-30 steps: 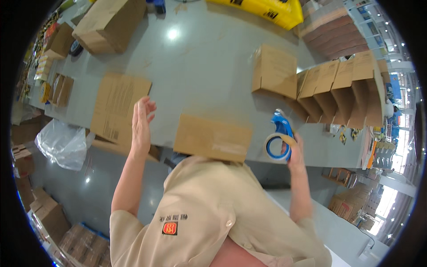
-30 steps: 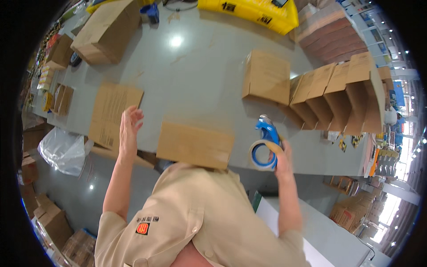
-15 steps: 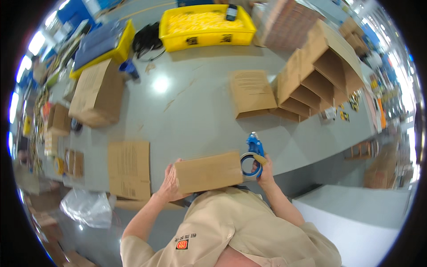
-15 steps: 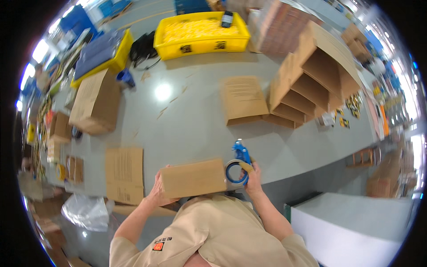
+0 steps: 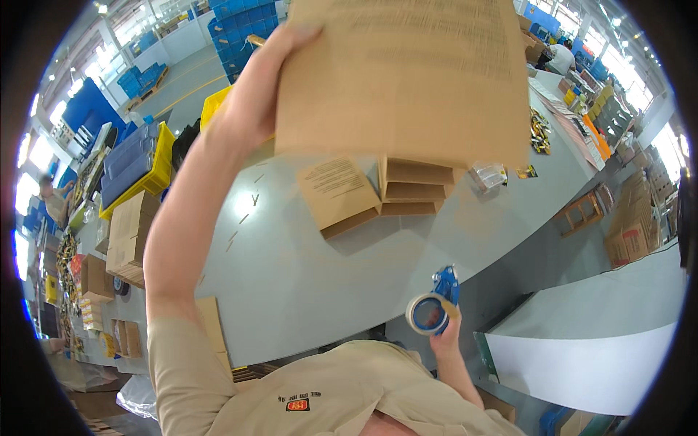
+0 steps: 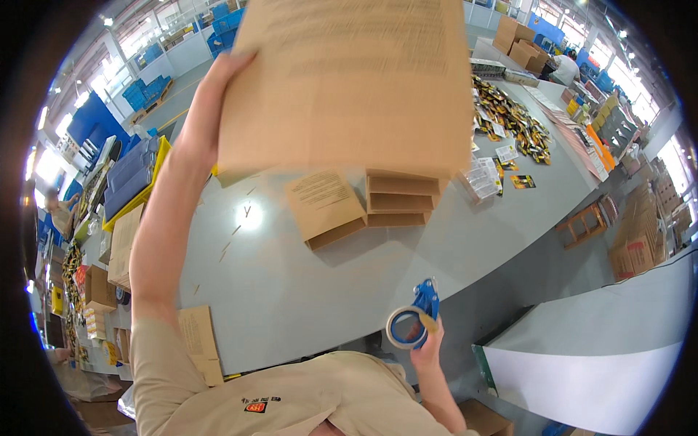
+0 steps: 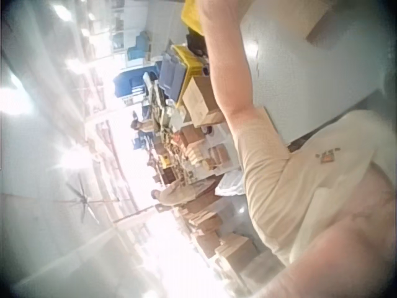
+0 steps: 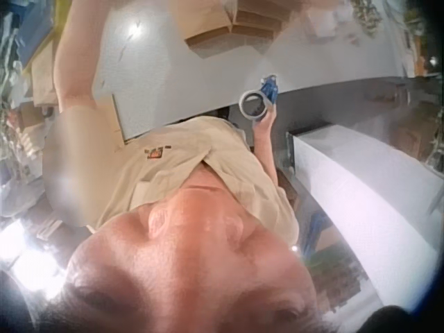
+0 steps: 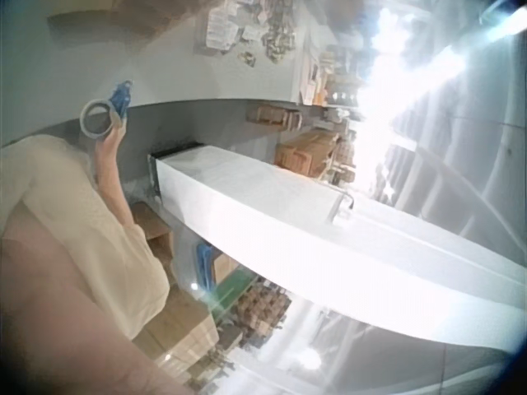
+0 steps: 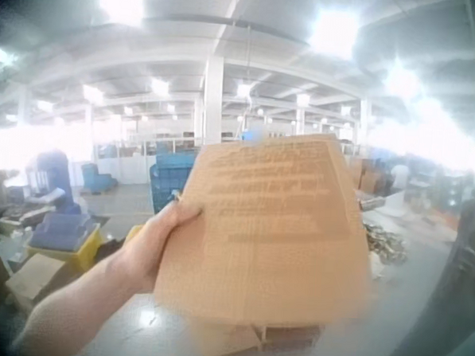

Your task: The person folds flat cardboard sheets into small boxes and seals them with a tape gun. Then they pick up small packaged items from the table and place them into the assembled boxes.

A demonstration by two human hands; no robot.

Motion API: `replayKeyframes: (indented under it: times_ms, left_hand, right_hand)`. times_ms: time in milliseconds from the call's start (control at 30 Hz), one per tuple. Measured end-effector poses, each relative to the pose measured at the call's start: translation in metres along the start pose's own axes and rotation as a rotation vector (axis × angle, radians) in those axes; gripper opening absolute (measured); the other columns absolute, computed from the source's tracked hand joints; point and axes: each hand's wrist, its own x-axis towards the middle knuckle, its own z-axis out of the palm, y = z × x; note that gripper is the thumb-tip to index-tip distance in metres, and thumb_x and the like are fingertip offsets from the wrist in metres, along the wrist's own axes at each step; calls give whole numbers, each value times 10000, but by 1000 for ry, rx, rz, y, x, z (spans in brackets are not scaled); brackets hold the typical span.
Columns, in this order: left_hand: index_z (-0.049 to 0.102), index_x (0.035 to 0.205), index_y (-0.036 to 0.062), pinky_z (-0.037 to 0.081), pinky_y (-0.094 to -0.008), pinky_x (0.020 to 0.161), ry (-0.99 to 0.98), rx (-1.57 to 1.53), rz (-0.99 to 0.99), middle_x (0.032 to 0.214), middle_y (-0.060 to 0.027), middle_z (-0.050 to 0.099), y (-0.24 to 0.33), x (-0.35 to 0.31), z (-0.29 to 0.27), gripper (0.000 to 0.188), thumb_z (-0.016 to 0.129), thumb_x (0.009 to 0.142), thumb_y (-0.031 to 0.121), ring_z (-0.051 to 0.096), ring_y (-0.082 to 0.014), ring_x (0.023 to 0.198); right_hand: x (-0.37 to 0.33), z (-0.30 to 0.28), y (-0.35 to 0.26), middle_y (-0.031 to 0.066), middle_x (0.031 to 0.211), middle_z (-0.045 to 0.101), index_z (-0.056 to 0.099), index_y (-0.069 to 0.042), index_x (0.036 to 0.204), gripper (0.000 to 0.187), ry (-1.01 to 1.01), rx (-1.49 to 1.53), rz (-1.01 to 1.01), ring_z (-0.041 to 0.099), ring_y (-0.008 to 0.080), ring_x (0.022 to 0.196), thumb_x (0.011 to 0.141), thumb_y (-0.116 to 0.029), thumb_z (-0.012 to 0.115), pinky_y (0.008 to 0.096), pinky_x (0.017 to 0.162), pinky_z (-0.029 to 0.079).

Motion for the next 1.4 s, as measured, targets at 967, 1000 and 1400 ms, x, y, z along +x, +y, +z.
replayKeyframes:
  times_ms: [967, 1000, 1400]
  left_hand:
    - [322, 1509, -33, 260, -586, 1162, 1040, 1389, -1150, 1533, -251, 369, -246, -486, -218, 1003, 760, 784, 505, 313, -432, 1442]
    - [309, 1514, -30, 247, -599, 1164, 1010, 1367, -1199, 1544, -257, 344, -245, -507, -216, 1046, 774, 758, 522, 289, -440, 1451]
    - [475, 1398, -39, 408, -484, 1089, 793, 1519, -978, 1440, -253, 425, -258, -588, -218, 815, 760, 809, 445, 400, -429, 1351]
  right_hand:
    - [54, 102, 42, -53, 726, 466, 565, -135, 1043, 208, -330, -619, 147, 448, 59, 604, 895, -229, 676, 236, 521, 358]
    - [44, 122, 50, -51, 731, 468, 563, -135, 1044, 209, -419, -636, 187, 449, 61, 605, 895, -227, 677, 238, 522, 360]
    - [-78, 261, 166, 37, 970, 607, 524, 14, 1297, 627, -983, -1026, 259, 551, 82, 671, 753, -102, 815, 212, 579, 450]
